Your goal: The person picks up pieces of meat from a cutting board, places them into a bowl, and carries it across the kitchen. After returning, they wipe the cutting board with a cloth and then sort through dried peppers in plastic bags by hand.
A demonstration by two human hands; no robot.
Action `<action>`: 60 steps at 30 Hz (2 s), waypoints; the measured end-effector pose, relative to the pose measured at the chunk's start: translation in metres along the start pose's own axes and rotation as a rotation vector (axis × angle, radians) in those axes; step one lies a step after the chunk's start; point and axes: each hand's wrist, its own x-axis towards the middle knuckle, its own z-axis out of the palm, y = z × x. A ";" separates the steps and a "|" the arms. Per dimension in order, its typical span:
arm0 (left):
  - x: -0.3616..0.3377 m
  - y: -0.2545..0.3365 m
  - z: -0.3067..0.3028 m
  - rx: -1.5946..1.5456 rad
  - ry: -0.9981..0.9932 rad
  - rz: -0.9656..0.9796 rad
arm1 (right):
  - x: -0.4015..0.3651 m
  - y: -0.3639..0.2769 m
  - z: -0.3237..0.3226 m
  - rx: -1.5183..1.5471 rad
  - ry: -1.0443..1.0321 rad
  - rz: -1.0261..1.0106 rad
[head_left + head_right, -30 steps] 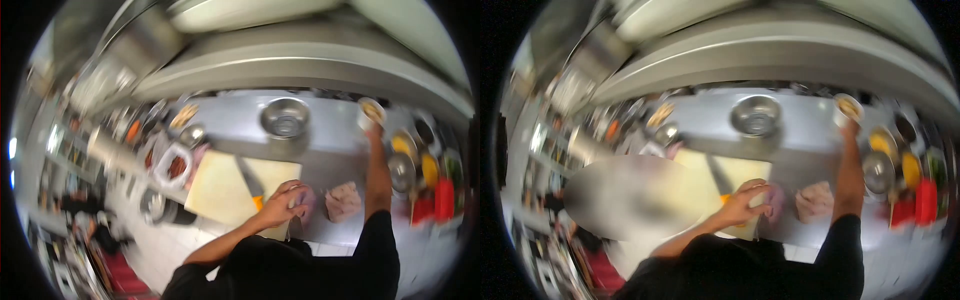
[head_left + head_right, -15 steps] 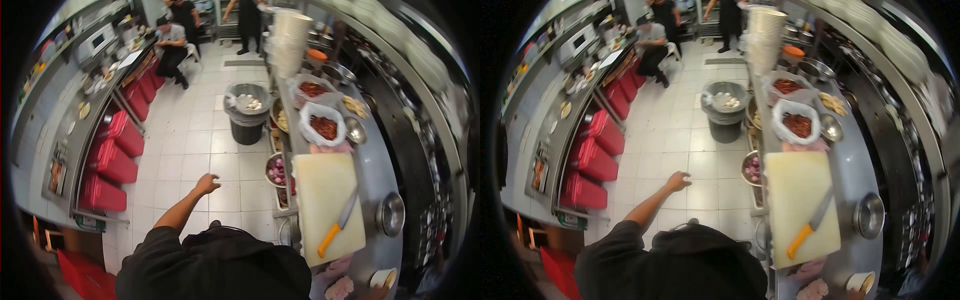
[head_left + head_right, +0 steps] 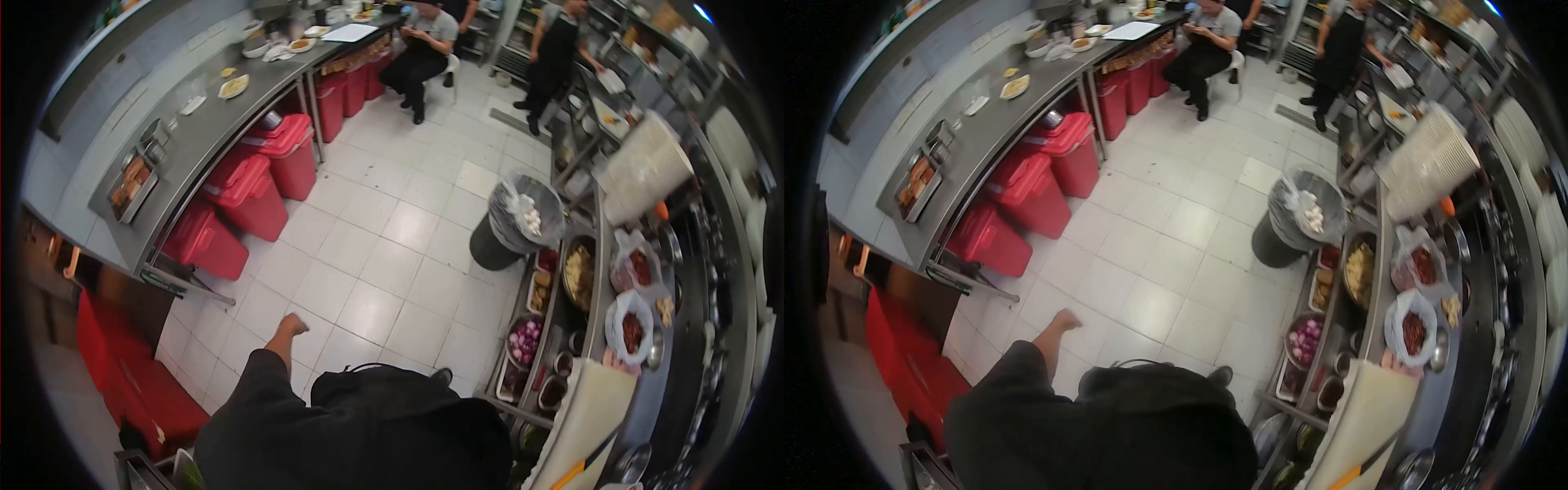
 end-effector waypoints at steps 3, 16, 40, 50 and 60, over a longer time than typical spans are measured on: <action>0.027 0.062 -0.046 -0.106 0.146 0.205 | 0.012 -0.050 0.051 0.023 -0.177 -0.015; 0.026 -0.008 -0.188 -0.732 0.633 -0.100 | -0.137 -0.194 0.734 -0.189 -1.120 -0.325; 0.076 -0.079 -0.224 -1.555 0.830 -0.914 | -0.961 -0.421 1.283 0.048 -1.950 -0.090; 0.034 0.125 -0.279 -1.577 1.039 -1.335 | -1.038 -0.365 1.382 -0.065 -1.986 -0.840; 0.054 0.563 -0.181 -2.114 -0.079 -1.812 | -1.001 -0.280 1.400 0.250 -0.985 -2.442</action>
